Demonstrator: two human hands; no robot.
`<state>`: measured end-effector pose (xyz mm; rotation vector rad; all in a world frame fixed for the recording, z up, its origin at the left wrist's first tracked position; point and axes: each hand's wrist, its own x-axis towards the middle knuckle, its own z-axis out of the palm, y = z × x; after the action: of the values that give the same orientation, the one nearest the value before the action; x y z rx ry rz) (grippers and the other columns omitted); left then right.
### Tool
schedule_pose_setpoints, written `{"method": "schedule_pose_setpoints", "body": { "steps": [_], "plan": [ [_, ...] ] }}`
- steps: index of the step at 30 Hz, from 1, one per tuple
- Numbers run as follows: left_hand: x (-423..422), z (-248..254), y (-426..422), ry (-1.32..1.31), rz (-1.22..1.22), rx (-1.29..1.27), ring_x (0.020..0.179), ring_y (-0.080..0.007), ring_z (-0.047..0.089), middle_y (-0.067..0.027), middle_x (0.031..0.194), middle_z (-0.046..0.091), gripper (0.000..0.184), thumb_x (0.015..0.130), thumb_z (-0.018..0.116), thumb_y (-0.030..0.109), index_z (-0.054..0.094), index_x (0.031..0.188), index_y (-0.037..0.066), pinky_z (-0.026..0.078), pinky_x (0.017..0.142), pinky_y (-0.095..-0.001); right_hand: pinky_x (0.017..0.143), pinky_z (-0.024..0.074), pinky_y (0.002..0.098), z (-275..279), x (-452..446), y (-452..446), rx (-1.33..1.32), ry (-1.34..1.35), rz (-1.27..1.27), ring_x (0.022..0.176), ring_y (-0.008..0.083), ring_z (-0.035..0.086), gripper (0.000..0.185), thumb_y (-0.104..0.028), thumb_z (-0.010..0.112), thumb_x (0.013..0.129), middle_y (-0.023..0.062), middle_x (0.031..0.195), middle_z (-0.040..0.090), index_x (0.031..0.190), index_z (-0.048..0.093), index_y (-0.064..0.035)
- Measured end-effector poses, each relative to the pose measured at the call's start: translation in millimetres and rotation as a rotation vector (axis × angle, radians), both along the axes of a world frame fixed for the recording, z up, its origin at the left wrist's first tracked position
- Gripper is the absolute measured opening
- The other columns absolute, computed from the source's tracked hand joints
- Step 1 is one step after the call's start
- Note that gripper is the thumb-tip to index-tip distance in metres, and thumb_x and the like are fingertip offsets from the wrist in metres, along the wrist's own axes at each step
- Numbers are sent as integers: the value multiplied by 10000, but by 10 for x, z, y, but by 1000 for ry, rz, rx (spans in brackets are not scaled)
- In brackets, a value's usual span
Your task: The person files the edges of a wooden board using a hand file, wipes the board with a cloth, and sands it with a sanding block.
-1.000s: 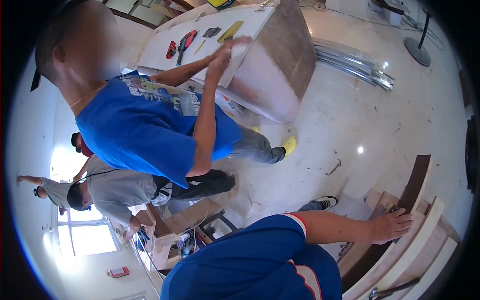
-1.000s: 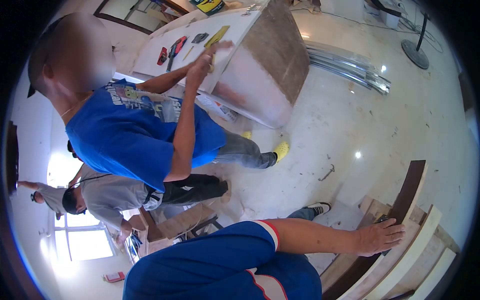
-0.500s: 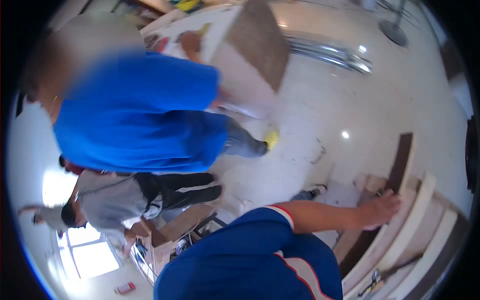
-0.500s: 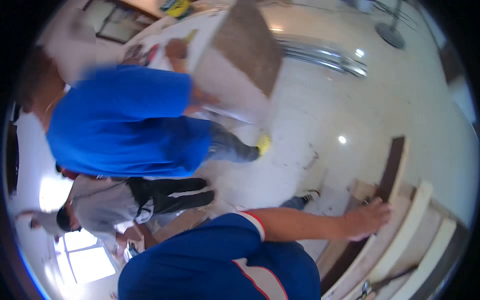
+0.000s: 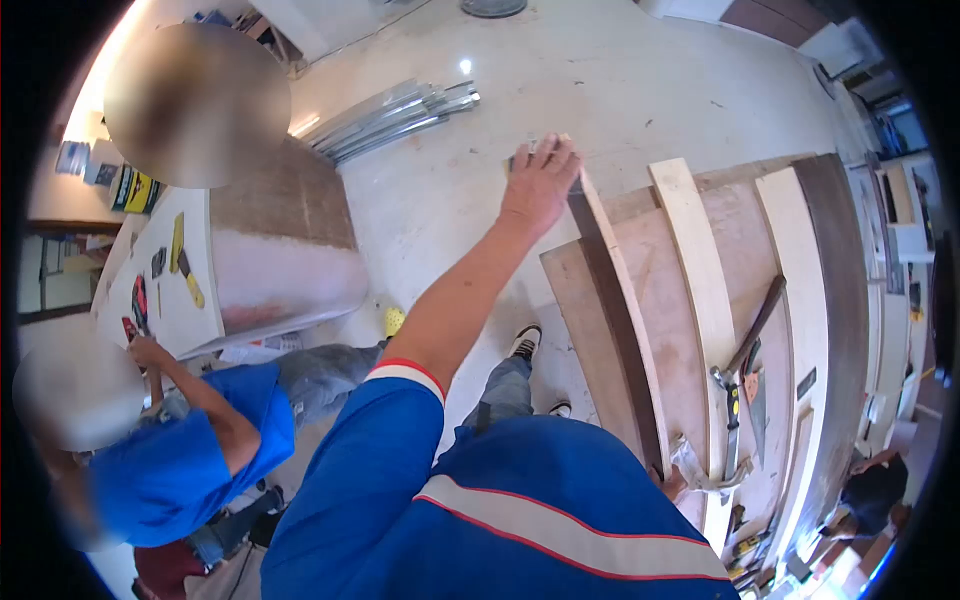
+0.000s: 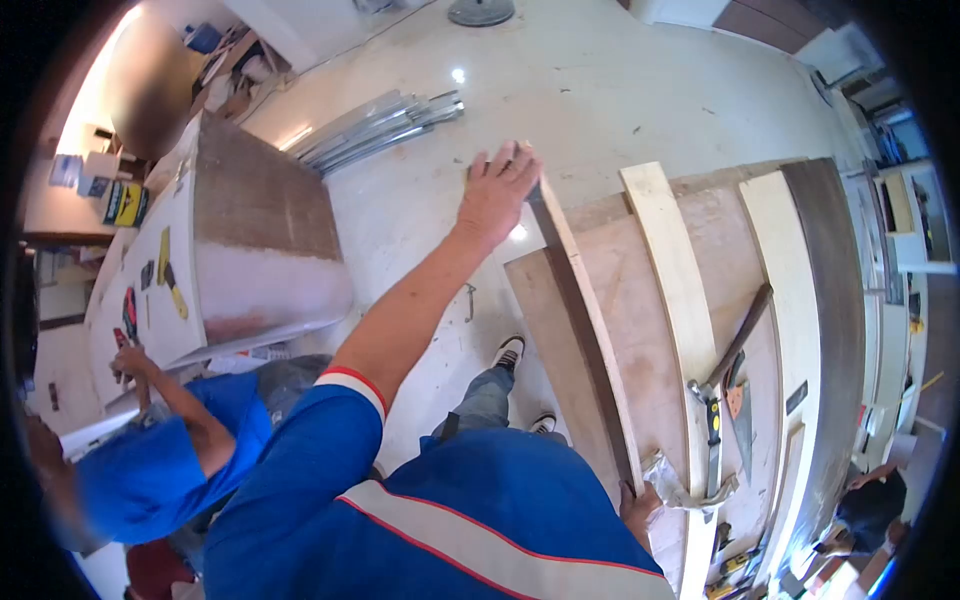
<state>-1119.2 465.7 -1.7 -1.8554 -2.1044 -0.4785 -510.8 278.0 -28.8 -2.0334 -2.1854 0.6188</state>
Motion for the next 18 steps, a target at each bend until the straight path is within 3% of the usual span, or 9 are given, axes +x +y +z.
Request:
{"method": "schedule_pose_setpoints", "body": {
  "steps": [2, 6, 9, 11, 12, 13, 14, 17, 18],
  "plan": [
    [124, 121, 22, 33, 90, -22, 1361, -301, 485, -141, 1394, 567, 528, 854, 593, 63, 545, 1380, 49, 377, 1094, -543, 679, 544, 465, 65, -89, 55, 12, 36, 5, 702, 384, 693, 317, -237, 858, 776, 212, 744, 692, 884, 712, 22],
    [1316, -192, -670, -282, -461, -80, 1365, -318, 494, -145, 1394, 563, 507, 874, 619, 117, 546, 1372, 50, 352, 1133, -583, 689, 528, 488, -102, 85, 30, 18, 156, 13, 726, 418, 680, 341, -278, 860, 763, 223, 748, 682, 878, 715, 8],
    [1157, -146, -612, -258, -507, -32, 1356, -334, 510, -156, 1404, 570, 460, 883, 594, 132, 573, 1332, 33, 356, 1153, -591, 692, 521, 506, -261, 176, -33, 78, 79, 30, 741, 443, 670, 336, -292, 860, 752, 230, 759, 678, 863, 714, -11],
    [491, -63, -199, -201, -291, -75, 1302, -334, 551, -181, 1355, 599, 443, 889, 576, 99, 558, 1330, 67, 426, 1084, -506, 690, 519, 513, -73, 89, 17, 45, 17, 38, 749, 451, 667, 326, -297, 859, 750, 229, 767, 680, 859, 713, -27],
    [225, 88, -28, -163, -3, -331, 1329, -332, 529, -168, 1392, 580, 476, 903, 560, 83, 542, 1378, 94, 420, 1059, -523, 688, 518, 514, 91, -36, 69, 7, 12, 40, 752, 452, 667, 321, -300, 857, 752, 226, 770, 682, 862, 713, -35],
    [-135, -12, 136, 32, -33, -105, 1390, -325, 477, -133, 1439, 562, 509, 904, 552, 82, 535, 1412, 106, 400, 1072, -548, 686, 517, 516, 176, -103, 73, -33, 6, 41, 755, 453, 668, 317, -303, 856, 753, 223, 774, 685, 864, 712, -44],
    [-238, -18, 212, 48, -9, 27, 1360, -321, 520, -99, 1420, 595, 530, 860, 559, 46, 558, 1387, 104, 389, 1057, -562, 688, 516, 518, 170, -91, 56, -29, -8, 46, 760, 450, 670, 317, -309, 854, 754, 222, 779, 687, 869, 713, -50],
    [367, -74, -3, 33, -57, -38, 1393, -309, 492, -85, 1428, 588, 511, 873, 564, 65, 571, 1381, 113, 342, 1118, -597, 697, 516, 522, 66, -41, 56, -8, -38, 61, 775, 441, 676, 323, -327, 851, 758, 215, 791, 695, 888, 714, -65],
    [730, -168, -224, -46, -209, -59, 1396, -306, 488, -98, 1429, 581, 505, 879, 561, 75, 567, 1383, 108, 324, 1129, -611, 701, 517, 522, 48, -42, 43, -1, -48, 68, 779, 438, 678, 329, -335, 850, 759, 213, 793, 697, 897, 715, -69]
  ]
}}
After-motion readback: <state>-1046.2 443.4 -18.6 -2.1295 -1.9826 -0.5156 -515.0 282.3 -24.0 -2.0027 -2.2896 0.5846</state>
